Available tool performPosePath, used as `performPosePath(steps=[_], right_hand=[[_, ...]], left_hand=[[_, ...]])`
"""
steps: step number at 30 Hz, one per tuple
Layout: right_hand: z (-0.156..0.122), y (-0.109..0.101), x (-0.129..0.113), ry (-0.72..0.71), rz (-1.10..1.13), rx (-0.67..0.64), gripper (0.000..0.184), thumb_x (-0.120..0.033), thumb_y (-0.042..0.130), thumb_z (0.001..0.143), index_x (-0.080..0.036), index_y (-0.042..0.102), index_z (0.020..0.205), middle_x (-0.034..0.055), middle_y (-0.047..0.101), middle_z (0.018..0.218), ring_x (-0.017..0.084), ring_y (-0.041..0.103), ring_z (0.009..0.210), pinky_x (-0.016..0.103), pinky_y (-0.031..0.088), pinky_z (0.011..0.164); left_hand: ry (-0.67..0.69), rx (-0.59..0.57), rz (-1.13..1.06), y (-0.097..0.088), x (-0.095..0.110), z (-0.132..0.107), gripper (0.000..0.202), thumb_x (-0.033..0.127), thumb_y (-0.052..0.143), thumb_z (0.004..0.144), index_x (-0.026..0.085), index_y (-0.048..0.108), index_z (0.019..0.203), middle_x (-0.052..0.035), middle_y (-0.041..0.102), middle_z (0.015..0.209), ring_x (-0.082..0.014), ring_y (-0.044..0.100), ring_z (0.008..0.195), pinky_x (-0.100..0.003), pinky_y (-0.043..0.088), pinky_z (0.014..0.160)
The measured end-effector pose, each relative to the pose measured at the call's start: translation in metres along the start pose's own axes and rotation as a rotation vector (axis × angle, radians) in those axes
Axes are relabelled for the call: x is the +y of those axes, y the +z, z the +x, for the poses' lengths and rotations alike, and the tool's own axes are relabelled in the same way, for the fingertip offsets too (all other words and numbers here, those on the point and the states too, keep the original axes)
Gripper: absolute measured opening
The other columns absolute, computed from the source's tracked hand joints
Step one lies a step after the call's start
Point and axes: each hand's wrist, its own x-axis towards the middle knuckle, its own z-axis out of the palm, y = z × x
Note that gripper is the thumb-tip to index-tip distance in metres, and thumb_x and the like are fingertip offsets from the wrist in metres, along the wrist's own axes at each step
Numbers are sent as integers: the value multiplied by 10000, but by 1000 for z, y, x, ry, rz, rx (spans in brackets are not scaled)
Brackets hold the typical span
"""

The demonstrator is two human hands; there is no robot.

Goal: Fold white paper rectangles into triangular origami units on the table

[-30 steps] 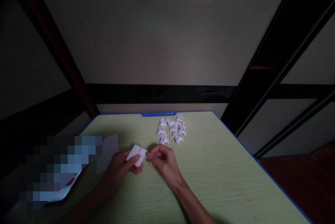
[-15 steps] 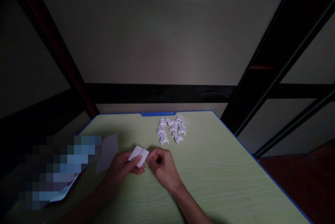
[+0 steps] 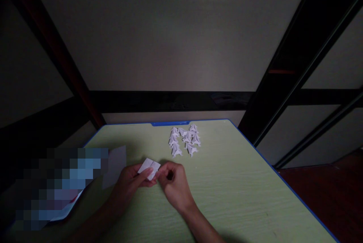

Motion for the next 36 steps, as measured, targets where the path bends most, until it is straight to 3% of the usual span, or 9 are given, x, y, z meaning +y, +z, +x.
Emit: performPosePath(steps=[9,14,36], right_hand=[[0,0,-1,-6,-49,12,111,-115,500,605,-135,498,495,-31,459,467,81,400,448,192,302,438],[0,-1,0,-28,-64,-2,112,-86,483,595,-133,491,494,-41,428,453,73,372,436,186,286,428],[-1,-1,0,-52,-111,-33,102,-109,482,613,-120,482,512,-38,404,475,65,343,450,182,265,427]], left_hand=[[-35,-53,-89,1,1,0,204,273,643,555,92,633,648,-14,650,554,-171,604,563,-271,492,578],[-4,-79,-49,0,3,-3,186,263,625,582,92,628,654,-5,641,560,-156,597,575,-233,479,551],[1,-11,-44,3,6,-6,196,272,632,545,96,623,631,-4,633,533,-166,596,546,-242,477,531]])
